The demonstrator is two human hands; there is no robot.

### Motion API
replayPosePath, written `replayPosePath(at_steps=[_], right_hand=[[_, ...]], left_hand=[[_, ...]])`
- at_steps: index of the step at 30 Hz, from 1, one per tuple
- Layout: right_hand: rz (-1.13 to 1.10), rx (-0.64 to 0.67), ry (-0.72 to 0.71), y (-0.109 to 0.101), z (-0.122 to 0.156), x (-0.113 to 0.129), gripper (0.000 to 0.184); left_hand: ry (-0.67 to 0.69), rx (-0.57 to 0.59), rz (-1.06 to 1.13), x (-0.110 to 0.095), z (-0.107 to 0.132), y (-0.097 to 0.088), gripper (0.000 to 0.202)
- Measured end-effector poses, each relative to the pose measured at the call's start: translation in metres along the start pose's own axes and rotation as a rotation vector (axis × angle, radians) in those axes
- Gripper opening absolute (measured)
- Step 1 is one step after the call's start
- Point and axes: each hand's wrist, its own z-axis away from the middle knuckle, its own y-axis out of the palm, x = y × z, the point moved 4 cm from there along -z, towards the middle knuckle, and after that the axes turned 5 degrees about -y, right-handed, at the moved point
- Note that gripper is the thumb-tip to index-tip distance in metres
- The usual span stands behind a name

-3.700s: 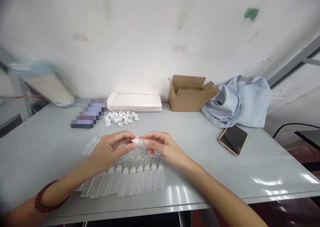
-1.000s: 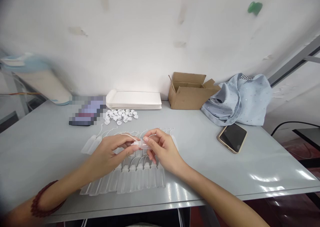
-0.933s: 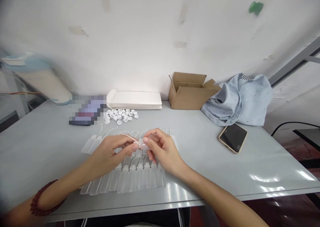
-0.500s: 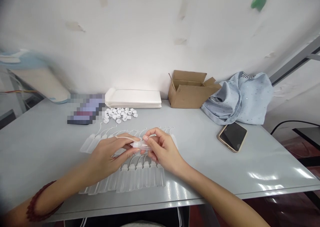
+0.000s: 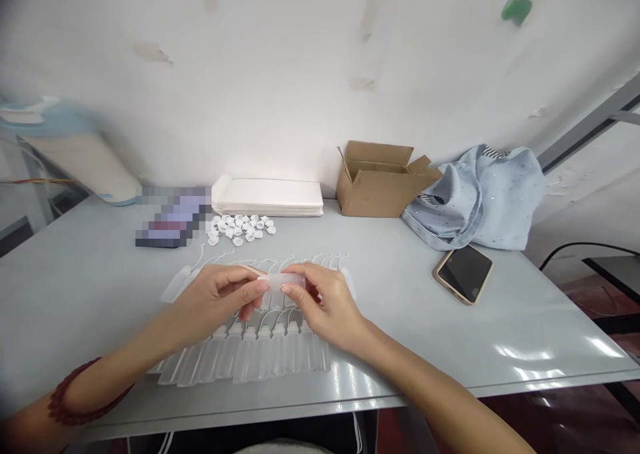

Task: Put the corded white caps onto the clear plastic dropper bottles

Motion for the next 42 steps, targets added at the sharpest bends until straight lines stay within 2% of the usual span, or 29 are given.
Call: replayPosePath(at_steps=[3, 5, 7, 9, 11, 13, 15, 17, 19, 21, 23, 30, 34, 38, 40, 42], right_hand=[[-0.013, 0.009, 0.009, -0.001, 0.001, 0.002, 0.023], [-0.094, 0.030, 0.085, -0.001, 0.001, 0.000, 0.025], [-0.214, 0.060, 0.186, 0.000, 0.000, -0.002, 0.029], [-0.329, 0.095, 0.275, 0.002, 0.000, -0.005, 0.034], [-0.360, 0.101, 0.290, 0.003, 0.000, -0.005, 0.036], [-0.261, 0.073, 0.202, 0.001, -0.001, -0.003, 0.032], [-0.079, 0.023, 0.052, -0.003, -0.001, 0.003, 0.024], [0.065, -0.009, -0.066, -0.004, 0.001, 0.008, 0.020], [0.122, -0.020, -0.115, -0.004, 0.002, 0.009, 0.020], [0.105, -0.004, -0.094, -0.002, 0.004, 0.006, 0.022], [0.037, 0.010, -0.026, 0.000, 0.005, 0.001, 0.028], [-0.374, 0.083, 0.306, 0.007, 0.002, -0.008, 0.039], [-0.622, 0.168, 0.484, 0.012, 0.001, -0.012, 0.045], [-0.709, 0.185, 0.549, 0.013, 0.001, -0.016, 0.047], [-0.676, 0.101, 0.512, 0.007, -0.002, -0.019, 0.046], [-0.607, -0.028, 0.448, -0.004, -0.007, -0.024, 0.043]], left_hand=[[0.227, -0.109, -0.153, -0.005, 0.003, -0.001, 0.029], [0.359, -0.173, -0.247, -0.007, 0.006, 0.001, 0.027], [0.424, -0.199, -0.311, -0.007, 0.008, 0.003, 0.026], [0.428, -0.205, -0.329, -0.006, 0.008, 0.004, 0.024], [0.361, -0.179, -0.281, -0.005, 0.006, 0.003, 0.023], [0.233, -0.113, -0.181, -0.003, 0.002, 0.003, 0.025], [0.121, -0.039, -0.094, -0.001, 0.001, 0.003, 0.030], [0.066, 0.019, -0.063, -0.001, 0.001, 0.004, 0.035], [0.059, 0.059, -0.077, -0.002, 0.002, 0.006, 0.041], [0.088, 0.053, -0.123, -0.003, 0.003, 0.008, 0.044], [0.163, -0.013, -0.207, -0.005, 0.004, 0.010, 0.045], [0.640, -0.320, -0.716, -0.005, 0.012, 0.017, 0.035], [0.776, -0.351, -0.893, -0.002, 0.015, 0.018, 0.022], [0.784, -0.292, -0.826, -0.002, 0.008, 0.012, 0.017], [0.709, -0.244, -0.777, 0.002, -0.001, 0.001, 0.016], [0.588, -0.263, -0.782, 0.010, -0.011, -0.017, 0.016]])
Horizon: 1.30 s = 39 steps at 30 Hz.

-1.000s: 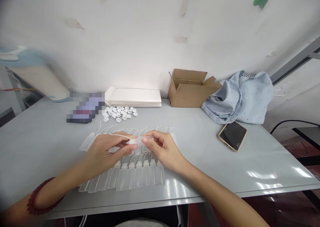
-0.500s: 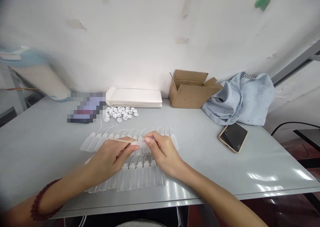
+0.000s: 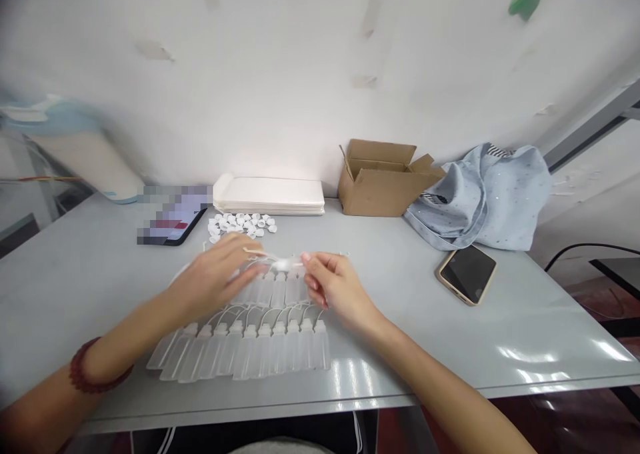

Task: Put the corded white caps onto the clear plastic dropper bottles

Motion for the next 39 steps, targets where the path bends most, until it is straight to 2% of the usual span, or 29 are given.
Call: replayPosePath(at_steps=[3, 6, 8, 12, 17, 24, 29, 35, 37, 39], right_hand=[[0.113, -0.191, -0.154, -0.025, -0.012, 0.007, 0.036], [0.296, -0.339, -0.264, -0.052, -0.025, 0.009, 0.033], [0.424, -0.420, -0.297, -0.069, -0.033, 0.009, 0.040], [0.685, -0.494, -0.326, -0.089, -0.045, 0.003, 0.046], [0.882, -0.500, -0.307, -0.099, -0.053, -0.004, 0.055], [0.883, -0.495, -0.275, -0.105, -0.058, -0.007, 0.043], [0.831, -0.482, -0.248, -0.107, -0.060, -0.008, 0.045], [0.736, -0.448, -0.247, -0.104, -0.057, -0.005, 0.046], [0.800, -0.465, -0.266, -0.102, -0.054, 0.000, 0.042], [0.961, -0.452, -0.297, -0.099, -0.051, 0.007, 0.036]], left_hand=[[-0.230, 0.006, -0.082, 0.042, 0.002, -0.005, 0.022], [-0.297, 0.048, -0.098, 0.073, 0.008, -0.002, 0.026], [-0.309, 0.088, -0.095, 0.082, 0.011, 0.004, 0.028], [-0.292, 0.156, -0.074, 0.084, 0.010, 0.016, 0.032], [-0.333, 0.220, -0.036, 0.083, 0.009, 0.021, 0.034], [-0.399, 0.226, 0.013, 0.085, 0.009, 0.018, 0.035], [-0.453, 0.221, 0.056, 0.085, 0.009, 0.018, 0.033], [-0.591, 0.238, 0.146, 0.094, 0.012, 0.019, 0.031], [-0.611, 0.240, 0.159, 0.095, 0.013, 0.019, 0.031], [-0.617, 0.244, 0.166, 0.095, 0.012, 0.019, 0.032]])
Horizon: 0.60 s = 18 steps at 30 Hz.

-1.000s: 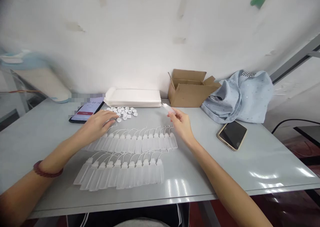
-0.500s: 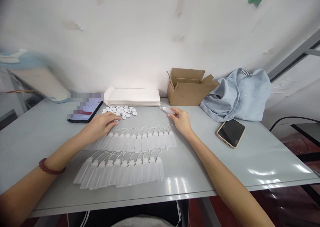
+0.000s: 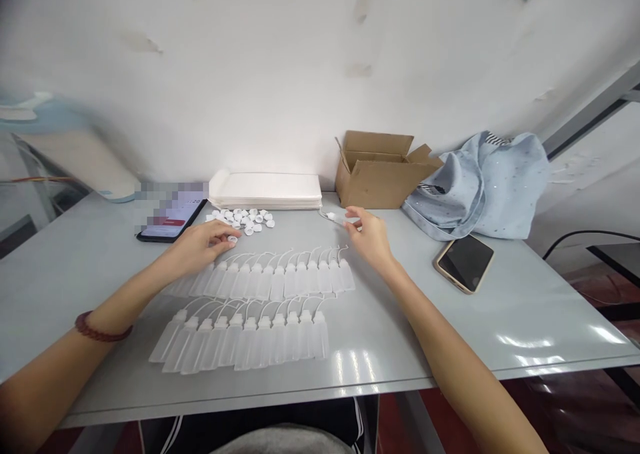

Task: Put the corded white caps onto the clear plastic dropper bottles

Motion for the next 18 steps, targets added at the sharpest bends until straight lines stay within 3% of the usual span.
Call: replayPosePath(at_steps=[4, 8, 14, 18], right_hand=[[0.174, 0.111, -0.126, -0.009, 0.004, 0.014, 0.018], [0.295, 0.382, -0.178, -0.014, 0.014, 0.025, 0.020], [0.371, 0.622, -0.133, -0.023, 0.026, 0.032, 0.026], [0.363, 0.753, -0.067, -0.023, 0.031, 0.030, 0.025]], left_hand=[[-0.008, -0.004, 0.006, 0.000, -0.001, -0.001, 0.030], [0.033, -0.044, -0.015, -0.004, -0.001, -0.002, 0.028], [0.080, -0.179, 0.007, -0.023, 0.007, -0.008, 0.028], [0.089, -0.182, 0.014, -0.037, 0.014, -0.010, 0.027]])
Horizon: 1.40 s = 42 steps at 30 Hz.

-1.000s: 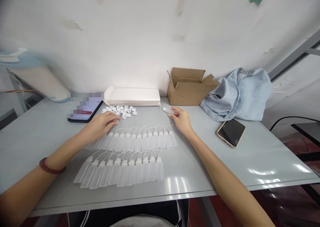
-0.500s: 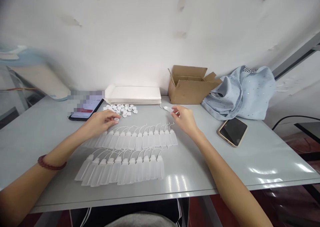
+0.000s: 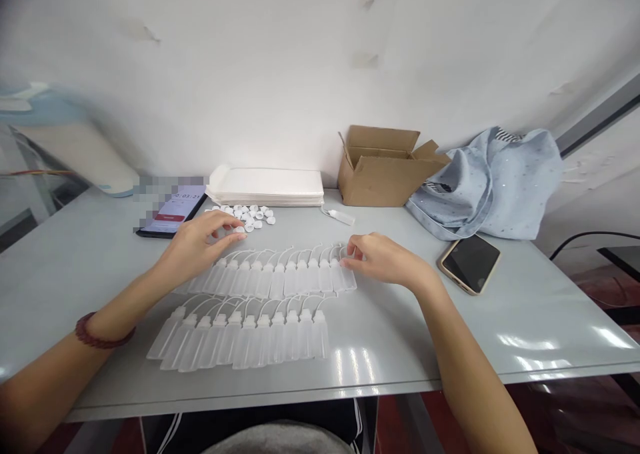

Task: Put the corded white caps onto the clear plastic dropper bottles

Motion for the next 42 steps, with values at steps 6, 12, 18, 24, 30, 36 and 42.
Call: replayPosePath(at_steps=[6, 12, 18, 24, 30, 36, 42], right_hand=[[-0.111, 0.086, 0.025, 0.005, 0.000, -0.005, 0.021], [-0.065, 0.045, 0.056, 0.002, -0.002, -0.008, 0.014], [-0.011, -0.047, 0.056, -0.003, -0.004, -0.013, 0.013], [-0.360, -0.341, -0.118, -0.017, -0.001, 0.010, 0.024], [-0.837, -0.240, -0.283, 0.009, -0.001, 0.052, 0.032], [-1.075, -0.065, -0.364, 0.032, 0.007, 0.081, 0.031], [-1.067, -0.027, -0.354, 0.034, 0.008, 0.082, 0.030]], left_hand=[[-0.019, 0.006, 0.020, -0.006, 0.004, -0.001, 0.026], [0.026, 0.010, 0.053, -0.010, 0.006, 0.000, 0.027], [-0.053, 0.019, 0.104, -0.012, 0.009, 0.000, 0.026], [-0.161, 0.160, 0.435, -0.029, 0.018, 0.003, 0.025], [-0.155, 0.342, 0.611, -0.060, 0.034, 0.012, 0.022], [-0.127, 0.306, 0.606, -0.068, 0.040, 0.015, 0.021], [-0.093, 0.312, 0.595, -0.069, 0.039, 0.015, 0.018]])
